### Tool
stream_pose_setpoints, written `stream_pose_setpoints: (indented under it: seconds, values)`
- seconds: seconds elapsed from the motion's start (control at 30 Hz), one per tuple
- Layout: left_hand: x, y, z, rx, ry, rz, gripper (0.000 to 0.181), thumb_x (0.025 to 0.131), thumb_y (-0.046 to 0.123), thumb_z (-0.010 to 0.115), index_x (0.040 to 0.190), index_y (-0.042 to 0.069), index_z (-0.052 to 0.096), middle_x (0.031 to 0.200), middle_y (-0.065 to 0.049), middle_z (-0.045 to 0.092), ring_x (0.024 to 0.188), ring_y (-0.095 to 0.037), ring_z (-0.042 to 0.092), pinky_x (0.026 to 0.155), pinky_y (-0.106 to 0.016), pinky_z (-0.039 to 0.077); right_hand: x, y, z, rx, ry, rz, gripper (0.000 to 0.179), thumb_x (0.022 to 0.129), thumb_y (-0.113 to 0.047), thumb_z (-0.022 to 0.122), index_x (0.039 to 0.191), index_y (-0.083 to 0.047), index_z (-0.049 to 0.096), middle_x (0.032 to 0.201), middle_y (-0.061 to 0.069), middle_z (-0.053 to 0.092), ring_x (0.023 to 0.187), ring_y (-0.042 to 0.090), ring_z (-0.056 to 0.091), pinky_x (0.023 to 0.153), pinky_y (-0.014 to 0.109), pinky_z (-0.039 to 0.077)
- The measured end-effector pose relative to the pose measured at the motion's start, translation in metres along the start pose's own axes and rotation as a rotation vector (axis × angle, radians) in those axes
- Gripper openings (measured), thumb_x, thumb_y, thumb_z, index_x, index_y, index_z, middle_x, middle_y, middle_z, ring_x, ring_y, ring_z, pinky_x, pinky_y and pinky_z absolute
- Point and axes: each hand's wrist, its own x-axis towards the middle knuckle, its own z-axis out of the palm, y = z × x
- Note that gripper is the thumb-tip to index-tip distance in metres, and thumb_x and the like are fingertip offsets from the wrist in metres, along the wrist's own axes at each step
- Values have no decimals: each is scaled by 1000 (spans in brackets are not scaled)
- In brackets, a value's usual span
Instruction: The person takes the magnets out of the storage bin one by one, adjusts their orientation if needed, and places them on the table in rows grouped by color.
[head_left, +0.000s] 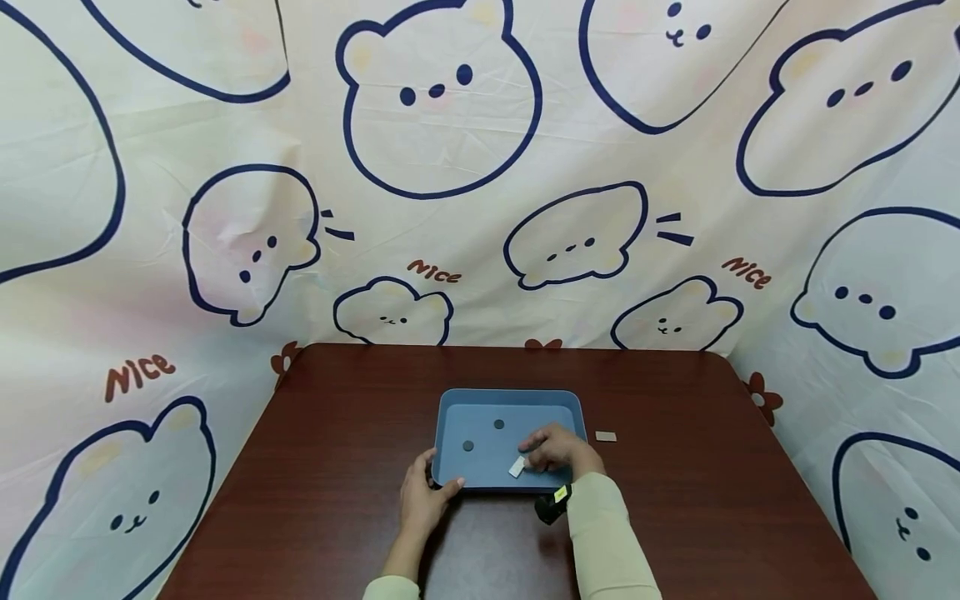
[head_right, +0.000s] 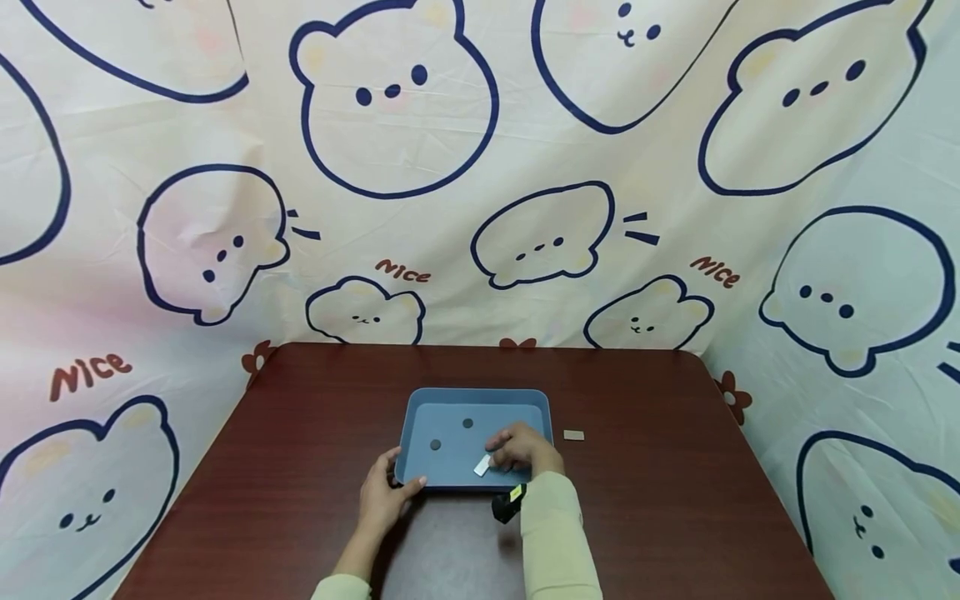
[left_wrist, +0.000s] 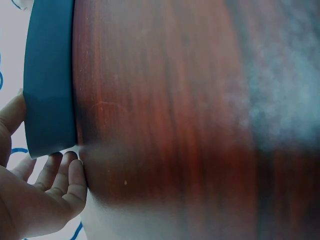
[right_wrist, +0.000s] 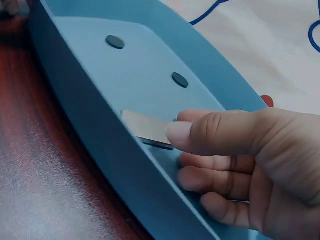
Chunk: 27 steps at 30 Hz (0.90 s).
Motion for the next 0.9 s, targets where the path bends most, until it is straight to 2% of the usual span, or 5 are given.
stream_pose_setpoints:
  seconds: [0.23,0.5,0.63,0.8,0.9]
  values:
    - [0,-1,0,-7,-13,-7,69,73,21,81,132,8,49,120,-19,51,101,-37,53,76,-47,46,1,-3,5,-79,35,-64,22,69,1,77,90,-7,75,67,0,64,52,11,45,47,25,38]
    - [2,-3,1,4,-5,-5,69,73,21,82,132,8,49,119,-17,52,98,-34,53,76,-46,45,6,-2,7,-68,69,-81,13,70,6,75,81,-2,73,68,1,63,54,12,50,51,26,42]
    - [1,-2,2,-7,-10,-12,69,72,21,82,132,8,49,118,-17,52,99,-35,53,77,-47,45,4,0,7,-77,68,-84,15,70,6,75,83,-3,74,70,1,64,56,12,50,52,27,42]
    - [1,-3,2,-5,-13,-22,68,73,21,82,132,8,49,120,-18,51,101,-36,53,77,-47,45,1,1,7,-116,36,-137,24,68,6,75,89,-6,75,78,0,64,64,13,49,56,27,42]
    - [1,-2,3,-2,-17,-19,68,73,21,81,132,8,49,120,-18,51,101,-36,53,77,-47,45,0,1,7,-120,43,-149,22,68,6,76,87,-6,75,76,0,63,65,13,48,57,27,42]
